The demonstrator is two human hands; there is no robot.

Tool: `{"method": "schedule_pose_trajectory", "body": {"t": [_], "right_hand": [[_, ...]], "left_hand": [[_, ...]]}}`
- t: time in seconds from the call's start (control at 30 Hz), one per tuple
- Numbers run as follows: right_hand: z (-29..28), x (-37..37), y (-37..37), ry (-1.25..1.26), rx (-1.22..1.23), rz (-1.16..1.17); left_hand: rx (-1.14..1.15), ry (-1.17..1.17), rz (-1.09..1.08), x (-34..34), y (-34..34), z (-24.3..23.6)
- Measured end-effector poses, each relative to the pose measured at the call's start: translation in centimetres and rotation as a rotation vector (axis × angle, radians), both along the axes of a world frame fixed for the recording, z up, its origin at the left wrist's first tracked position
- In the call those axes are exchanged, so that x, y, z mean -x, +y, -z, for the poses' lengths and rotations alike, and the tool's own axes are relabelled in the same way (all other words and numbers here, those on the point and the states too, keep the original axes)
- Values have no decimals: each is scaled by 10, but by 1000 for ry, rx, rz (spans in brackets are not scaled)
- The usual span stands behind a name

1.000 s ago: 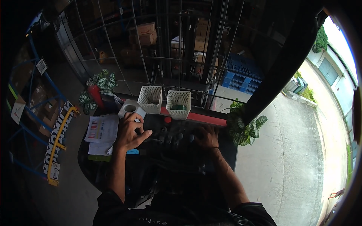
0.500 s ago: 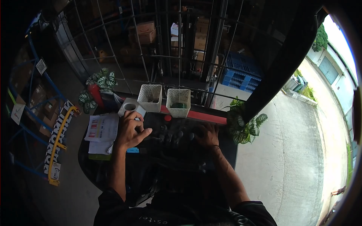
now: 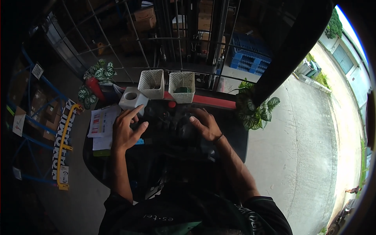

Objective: Operating a forklift to transport goods in a logistics environment.

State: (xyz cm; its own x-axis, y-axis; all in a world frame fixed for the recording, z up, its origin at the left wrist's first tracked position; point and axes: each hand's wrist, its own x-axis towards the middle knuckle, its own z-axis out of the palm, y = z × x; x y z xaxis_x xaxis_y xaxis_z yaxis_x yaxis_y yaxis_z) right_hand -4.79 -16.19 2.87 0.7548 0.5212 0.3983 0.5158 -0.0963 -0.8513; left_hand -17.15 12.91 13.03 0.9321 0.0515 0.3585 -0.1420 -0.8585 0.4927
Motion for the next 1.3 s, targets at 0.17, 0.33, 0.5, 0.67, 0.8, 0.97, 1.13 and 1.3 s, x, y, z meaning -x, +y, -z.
{"method": "schedule_pose_trajectory", "body": {"t": [0.17,0.33,0.5,0.67,0.8,0.97,1.13,1.3], "right_hand": [[-2,18,8,112,80,-86],[6,33,13,138,142,16],[8,30,12,166,146,-5],[15,33,9,123,119,-28],[19,32,6,20,81,3],[22,28,2,74,117,-52],[22,31,1,77,132,-126],[22,39,-6,88,148,-126]], "left_hand": [[134,-147,22,13,-5,23],[165,-170,34,24,-1,24],[171,-164,55,23,1,20],[136,-164,64,23,-3,21],[134,-159,69,20,-7,21],[118,-155,63,18,-11,23],[81,-189,71,14,-8,27],[53,-204,99,-1,-8,28]]}}
